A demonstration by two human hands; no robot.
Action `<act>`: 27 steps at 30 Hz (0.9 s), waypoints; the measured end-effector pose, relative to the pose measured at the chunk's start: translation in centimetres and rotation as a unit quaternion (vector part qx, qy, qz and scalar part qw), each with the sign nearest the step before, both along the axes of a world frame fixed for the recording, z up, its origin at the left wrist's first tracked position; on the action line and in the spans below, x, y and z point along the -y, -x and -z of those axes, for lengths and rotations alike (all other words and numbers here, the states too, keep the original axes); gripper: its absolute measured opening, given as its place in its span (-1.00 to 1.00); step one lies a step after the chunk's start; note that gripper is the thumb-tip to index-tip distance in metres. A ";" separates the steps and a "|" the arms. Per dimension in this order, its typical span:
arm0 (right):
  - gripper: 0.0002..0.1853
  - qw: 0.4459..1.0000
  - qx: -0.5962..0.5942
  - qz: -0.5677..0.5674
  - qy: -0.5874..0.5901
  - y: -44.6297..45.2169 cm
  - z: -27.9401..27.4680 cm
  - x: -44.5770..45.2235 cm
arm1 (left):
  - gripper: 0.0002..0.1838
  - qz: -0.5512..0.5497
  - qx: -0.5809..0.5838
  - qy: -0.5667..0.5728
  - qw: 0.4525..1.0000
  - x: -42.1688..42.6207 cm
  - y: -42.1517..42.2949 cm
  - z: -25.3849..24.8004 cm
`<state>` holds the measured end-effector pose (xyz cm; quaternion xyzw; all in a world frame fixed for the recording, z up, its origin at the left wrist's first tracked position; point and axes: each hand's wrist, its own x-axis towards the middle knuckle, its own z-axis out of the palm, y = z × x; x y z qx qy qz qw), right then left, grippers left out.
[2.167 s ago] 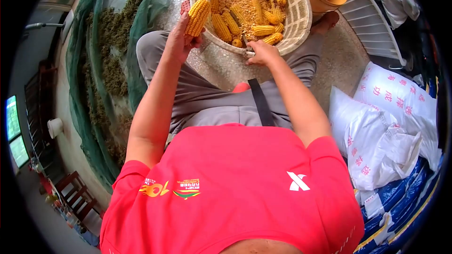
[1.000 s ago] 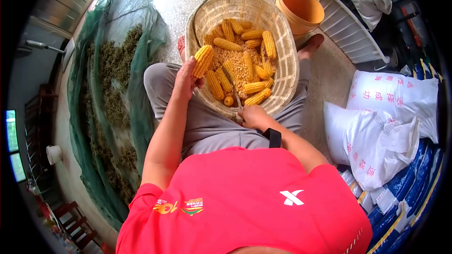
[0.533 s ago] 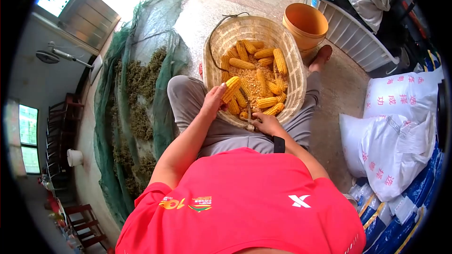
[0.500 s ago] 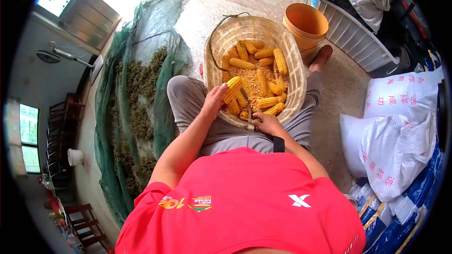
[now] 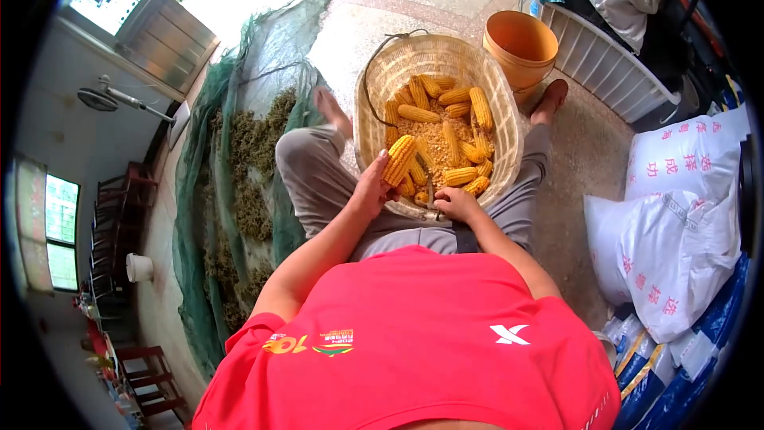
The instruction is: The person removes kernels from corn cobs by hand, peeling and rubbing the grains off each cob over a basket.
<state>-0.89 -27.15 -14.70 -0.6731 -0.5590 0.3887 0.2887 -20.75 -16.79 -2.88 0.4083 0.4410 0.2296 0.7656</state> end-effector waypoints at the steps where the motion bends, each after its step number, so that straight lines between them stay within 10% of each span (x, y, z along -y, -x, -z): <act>1: -0.59 0.999 0.004 -0.010 0.032 0.0 -0.7 -0.1 | -0.50 -0.007 0.025 0.028 0.999 0.4 -0.2 0.1; 27: -0.70 0.999 -0.032 0.008 0.011 -0.3 -1.5 2.0 | -0.37 0.105 0.235 0.195 0.946 1.3 -3.9 4.8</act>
